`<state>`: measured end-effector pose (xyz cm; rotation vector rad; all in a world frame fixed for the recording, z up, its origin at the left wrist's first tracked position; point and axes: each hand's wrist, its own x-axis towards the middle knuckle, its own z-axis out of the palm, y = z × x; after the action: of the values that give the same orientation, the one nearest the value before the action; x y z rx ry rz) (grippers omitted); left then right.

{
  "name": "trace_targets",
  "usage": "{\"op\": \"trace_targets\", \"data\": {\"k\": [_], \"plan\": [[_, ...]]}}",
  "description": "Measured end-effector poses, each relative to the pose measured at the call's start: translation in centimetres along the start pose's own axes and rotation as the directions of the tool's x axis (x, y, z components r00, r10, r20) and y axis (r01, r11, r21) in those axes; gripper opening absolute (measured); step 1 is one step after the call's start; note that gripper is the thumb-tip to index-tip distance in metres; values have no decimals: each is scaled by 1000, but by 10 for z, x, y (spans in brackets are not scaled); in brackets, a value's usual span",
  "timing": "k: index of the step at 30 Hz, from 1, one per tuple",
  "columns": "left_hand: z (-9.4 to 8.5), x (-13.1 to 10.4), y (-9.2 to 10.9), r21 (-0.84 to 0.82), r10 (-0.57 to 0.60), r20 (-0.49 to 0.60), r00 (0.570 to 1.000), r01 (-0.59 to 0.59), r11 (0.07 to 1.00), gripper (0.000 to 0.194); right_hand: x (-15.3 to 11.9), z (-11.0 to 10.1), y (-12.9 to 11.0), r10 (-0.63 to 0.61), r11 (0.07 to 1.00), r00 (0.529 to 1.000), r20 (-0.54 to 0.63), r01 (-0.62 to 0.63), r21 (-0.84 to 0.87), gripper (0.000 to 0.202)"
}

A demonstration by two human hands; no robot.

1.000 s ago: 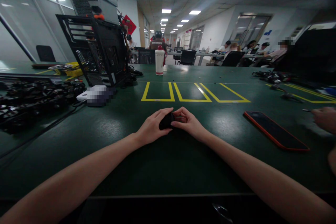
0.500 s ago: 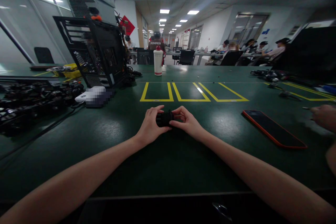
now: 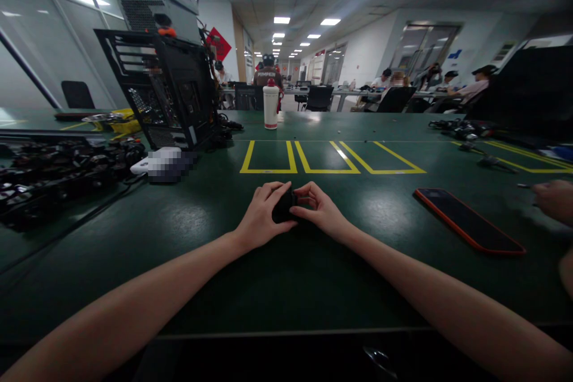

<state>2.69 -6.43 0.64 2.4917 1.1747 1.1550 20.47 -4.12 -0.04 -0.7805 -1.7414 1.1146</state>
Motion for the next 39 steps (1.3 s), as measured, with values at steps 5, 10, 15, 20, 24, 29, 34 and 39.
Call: {"op": "trace_targets", "data": {"k": [5, 10, 15, 20, 24, 29, 34, 39], "plan": [[-1, 3, -1, 45, 65, 31, 997, -67, 997, 68, -2, 0, -2, -7, 1000, 1000, 7, 7, 10, 30], [-2, 4, -3, 64, 37, 19, 999, -38, 997, 65, -4, 1, -5, 57, 997, 998, 20, -58, 48, 25], [-4, 5, 0, 44, 38, 19, 999, -39, 998, 60, -2, -1, -3, 68, 991, 997, 33, -71, 111, 22], [-5, 5, 1, 20, 36, 39, 999, -37, 999, 62, 0, -5, -3, 114, 991, 993, 31, -116, 66, 34], [-6, 4, 2, 9, 27, 37, 999, -28, 1000, 60, 0, -6, -5, 123, 987, 989, 79, -130, 94, 31], [-7, 4, 3, 7, 28, 36, 999, -28, 1000, 59, -4, -4, -8, 133, 985, 988, 78, -140, 96, 33], [-7, 4, 3, 10, 25, 39, 999, -25, 1000, 59, -4, -2, -10, 174, 974, 984, 46, -179, 140, 24], [-7, 3, 2, 14, 17, 50, 999, -18, 1000, 59, 0, -2, -9, 198, 973, 980, 21, -199, 115, 34]]}}
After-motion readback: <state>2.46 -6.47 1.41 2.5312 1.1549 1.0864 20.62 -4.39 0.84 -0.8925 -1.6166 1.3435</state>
